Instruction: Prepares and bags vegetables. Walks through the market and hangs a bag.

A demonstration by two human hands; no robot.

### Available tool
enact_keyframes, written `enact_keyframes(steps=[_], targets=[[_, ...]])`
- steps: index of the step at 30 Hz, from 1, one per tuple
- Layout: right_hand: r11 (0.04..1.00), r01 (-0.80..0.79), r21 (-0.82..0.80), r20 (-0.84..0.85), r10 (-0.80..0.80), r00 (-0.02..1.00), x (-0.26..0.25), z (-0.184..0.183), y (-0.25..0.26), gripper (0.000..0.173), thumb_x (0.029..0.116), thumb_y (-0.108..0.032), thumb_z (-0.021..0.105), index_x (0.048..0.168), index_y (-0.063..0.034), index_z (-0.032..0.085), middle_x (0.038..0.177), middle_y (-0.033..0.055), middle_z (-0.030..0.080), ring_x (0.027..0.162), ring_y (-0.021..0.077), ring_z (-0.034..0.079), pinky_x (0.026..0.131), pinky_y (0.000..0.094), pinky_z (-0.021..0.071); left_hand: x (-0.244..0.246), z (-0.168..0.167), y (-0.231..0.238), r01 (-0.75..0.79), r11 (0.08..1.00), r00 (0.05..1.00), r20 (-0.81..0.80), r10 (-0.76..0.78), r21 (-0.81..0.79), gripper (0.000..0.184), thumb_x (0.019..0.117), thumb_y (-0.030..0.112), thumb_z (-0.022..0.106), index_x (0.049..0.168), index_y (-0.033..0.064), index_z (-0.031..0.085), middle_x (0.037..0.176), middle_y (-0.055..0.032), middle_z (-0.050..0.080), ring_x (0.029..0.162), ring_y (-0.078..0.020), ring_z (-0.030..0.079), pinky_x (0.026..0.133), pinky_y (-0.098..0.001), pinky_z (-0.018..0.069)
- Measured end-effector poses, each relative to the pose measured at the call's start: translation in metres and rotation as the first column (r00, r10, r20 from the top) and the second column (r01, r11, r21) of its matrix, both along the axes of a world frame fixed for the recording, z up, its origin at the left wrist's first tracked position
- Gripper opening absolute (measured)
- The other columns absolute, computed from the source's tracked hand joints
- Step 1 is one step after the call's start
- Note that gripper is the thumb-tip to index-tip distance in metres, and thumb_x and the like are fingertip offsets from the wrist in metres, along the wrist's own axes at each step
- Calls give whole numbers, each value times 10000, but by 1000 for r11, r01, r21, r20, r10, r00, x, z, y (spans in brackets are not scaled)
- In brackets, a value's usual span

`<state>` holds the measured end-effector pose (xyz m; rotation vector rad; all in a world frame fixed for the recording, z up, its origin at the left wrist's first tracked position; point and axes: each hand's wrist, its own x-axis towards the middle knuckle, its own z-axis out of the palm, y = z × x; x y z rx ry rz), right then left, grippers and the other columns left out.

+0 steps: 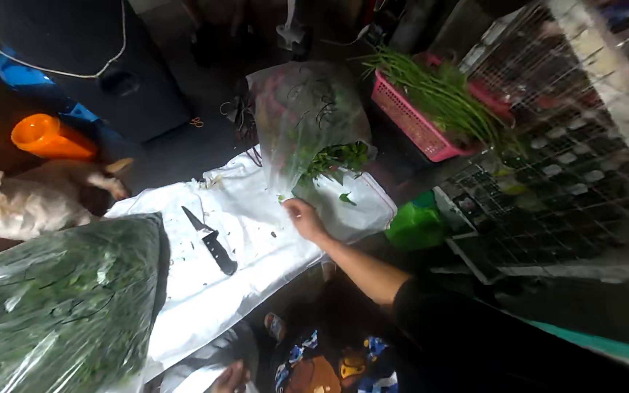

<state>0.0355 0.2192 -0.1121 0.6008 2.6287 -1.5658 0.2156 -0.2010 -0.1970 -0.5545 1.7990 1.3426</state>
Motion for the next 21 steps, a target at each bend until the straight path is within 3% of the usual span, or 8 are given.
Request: enact_keyframes(steps=[4, 7, 10, 12, 15, 16, 18, 21], targets=[[987, 123, 105, -4, -124, 992, -2, 3, 138, 304, 1056, -151, 543, 1318, -25, 635, 1261, 171, 683, 1150, 272, 674, 1030, 452, 537, -116, 81, 138, 130, 973, 913, -405, -44, 188, 378, 1043, 272, 509, 1292, 15, 631, 972, -56, 733, 856, -140, 701, 834, -350, 597], [965, -204, 164, 173, 176, 969, -26, 28, 204, 357, 1072, -165, 532, 1412, -67, 582, 1269, 188, 679, 1138, 312, 678, 1020, 505, 526, -201, 135, 267, 135, 986, 773, -611, -168, -101, 633, 932, 247, 758, 1465, 33, 489, 1319, -191, 630, 1167, -294, 646, 999, -499, 535], [894, -387, 227, 317, 308, 897, -51, 47, 235, 477, 1057, -202, 563, 1494, -37, 471, 1128, 196, 713, 1021, 326, 709, 962, 542, 552, -263, 124, 359, 172, 823, 574, -625, -530, -541, 1030, 739, 440, 912, 1587, 211, 374, 1576, -232, 396, 1394, -450, 453, 1076, -662, 426], [912, -324, 253, 216, 273, 937, -67, 69, 245, 596, 1047, -202, 586, 1563, -26, 344, 1082, 167, 724, 937, 282, 727, 913, 498, 578, -294, 120, 396, 147, 739, 455, -618, -641, -658, 806, 823, 390, 839, 1529, 248, 478, 1539, -222, 454, 1381, -464, 455, 1060, -689, 391], [946, -263, 191, 21, 264, 964, -85, 92, 260, 854, 1037, -164, 605, 1655, -144, 16, 1222, 83, 698, 921, 189, 739, 875, 391, 618, -318, 152, 417, -2, 772, 449, -691, -567, -635, 266, 974, 205, 609, 1203, 138, 726, 1152, -158, 726, 1122, -380, 670, 979, -624, 487], [947, -265, 181, -16, 272, 962, -89, 93, 263, 789, 1038, -154, 599, 1646, -121, 96, 1243, 109, 685, 954, 206, 732, 885, 399, 613, -324, 172, 418, -44, 801, 495, -710, -501, -597, 270, 993, 192, 568, 1208, 129, 719, 1141, -167, 728, 1096, -387, 684, 940, -643, 509], [943, -280, 180, 1, 285, 959, -91, 87, 263, 435, 1046, -192, 591, 1439, -25, 507, 1250, 179, 676, 1058, 274, 702, 962, 462, 562, -334, 198, 418, -143, 829, 542, -744, -392, -540, 275, 1000, 189, 537, 1199, 131, 718, 1123, -168, 731, 1068, -389, 695, 887, -655, 523], [912, -372, 172, 91, 362, 928, -94, 68, 240, 405, 1055, -277, 582, 1379, -35, 583, 1330, 185, 642, 1204, 286, 651, 1049, 472, 519, -346, 204, 417, -205, 831, 541, -767, -344, -517, 237, 993, 180, 551, 1147, 127, 723, 1077, -159, 737, 1043, -376, 700, 867, -635, 528]])
